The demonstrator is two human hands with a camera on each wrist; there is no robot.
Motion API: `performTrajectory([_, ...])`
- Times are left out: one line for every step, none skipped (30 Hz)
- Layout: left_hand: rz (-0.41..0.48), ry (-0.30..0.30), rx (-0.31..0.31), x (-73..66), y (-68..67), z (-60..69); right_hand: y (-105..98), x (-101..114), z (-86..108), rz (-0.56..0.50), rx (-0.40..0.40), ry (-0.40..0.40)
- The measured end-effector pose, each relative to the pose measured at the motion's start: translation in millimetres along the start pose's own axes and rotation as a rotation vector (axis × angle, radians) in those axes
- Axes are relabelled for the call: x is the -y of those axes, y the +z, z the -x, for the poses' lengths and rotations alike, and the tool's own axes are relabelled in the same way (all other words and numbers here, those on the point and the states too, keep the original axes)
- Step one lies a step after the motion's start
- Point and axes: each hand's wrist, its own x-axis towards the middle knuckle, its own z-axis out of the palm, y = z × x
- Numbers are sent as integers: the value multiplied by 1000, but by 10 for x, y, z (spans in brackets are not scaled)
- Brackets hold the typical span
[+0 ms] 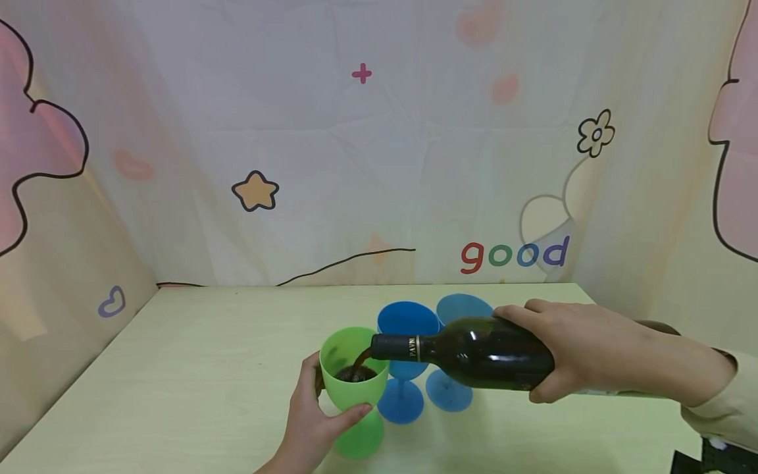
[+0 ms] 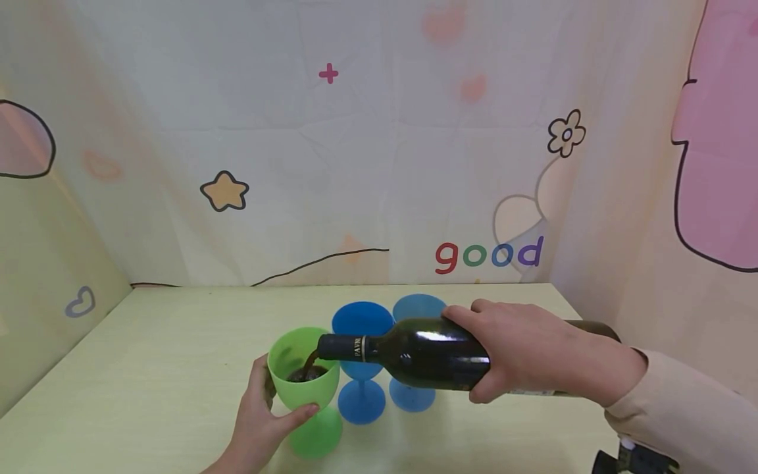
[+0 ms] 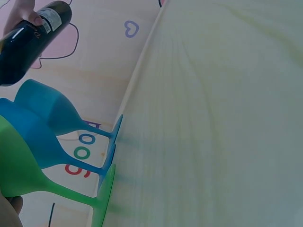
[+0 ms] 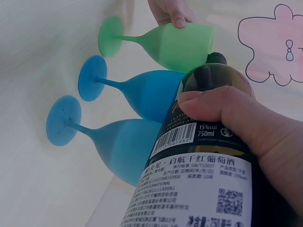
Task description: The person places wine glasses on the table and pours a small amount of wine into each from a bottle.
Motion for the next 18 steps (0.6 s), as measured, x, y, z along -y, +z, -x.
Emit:
performTrajectory([0, 1, 0, 1, 0, 0, 1, -1, 0, -3, 3, 2])
performTrajectory([0, 2, -1, 2, 0, -1, 3, -3, 1, -7, 6, 4])
performTrajectory([0, 3, -1, 3, 0, -1, 5, -5, 1, -11, 8, 5])
performTrajectory([-1, 5, -2, 6, 0, -1, 8, -6, 1, -15, 11, 7])
performTrajectory([-1, 8, -3, 8, 0, -1, 13, -8, 1, -20, 13, 8])
performTrajectory([-2, 12, -4, 11, 0, -1, 18, -11, 2, -23, 14, 7])
performTrajectory([-3, 16, -5, 13, 0, 0, 24, -14, 4, -26, 15, 7])
performTrajectory([-3, 20, -6, 15, 0, 0, 30, -15, 5, -30, 17, 8])
performTrajectory([-4, 24, -6, 18, 0, 1, 37, -18, 7, -33, 18, 9])
performTrajectory([-5, 27, -8, 20, 0, 2, 45, -19, 8, -38, 20, 9])
performTrajectory([-5, 30, -9, 22, 0, 3, 53, -20, 9, -42, 21, 11])
performTrajectory([-5, 34, -9, 25, 0, 4, 61, -21, 11, -45, 20, 12])
performTrajectory([-6, 35, -10, 26, 0, 5, 68, -22, 11, -49, 21, 14])
performTrajectory([-6, 37, -10, 28, -1, 7, 76, -23, 12, -53, 21, 15])
performTrajectory([-8, 39, -11, 30, -1, 8, 84, -24, 12, -58, 21, 17])
performTrajectory([-9, 40, -12, 30, -1, 8, 91, -25, 13, -60, 19, 18])
performTrajectory([-10, 41, -13, 30, -1, 9, 99, -25, 15, -63, 18, 18])
performTrajectory([-12, 41, -14, 29, -2, 10, 107, -27, 16, -68, 17, 18])
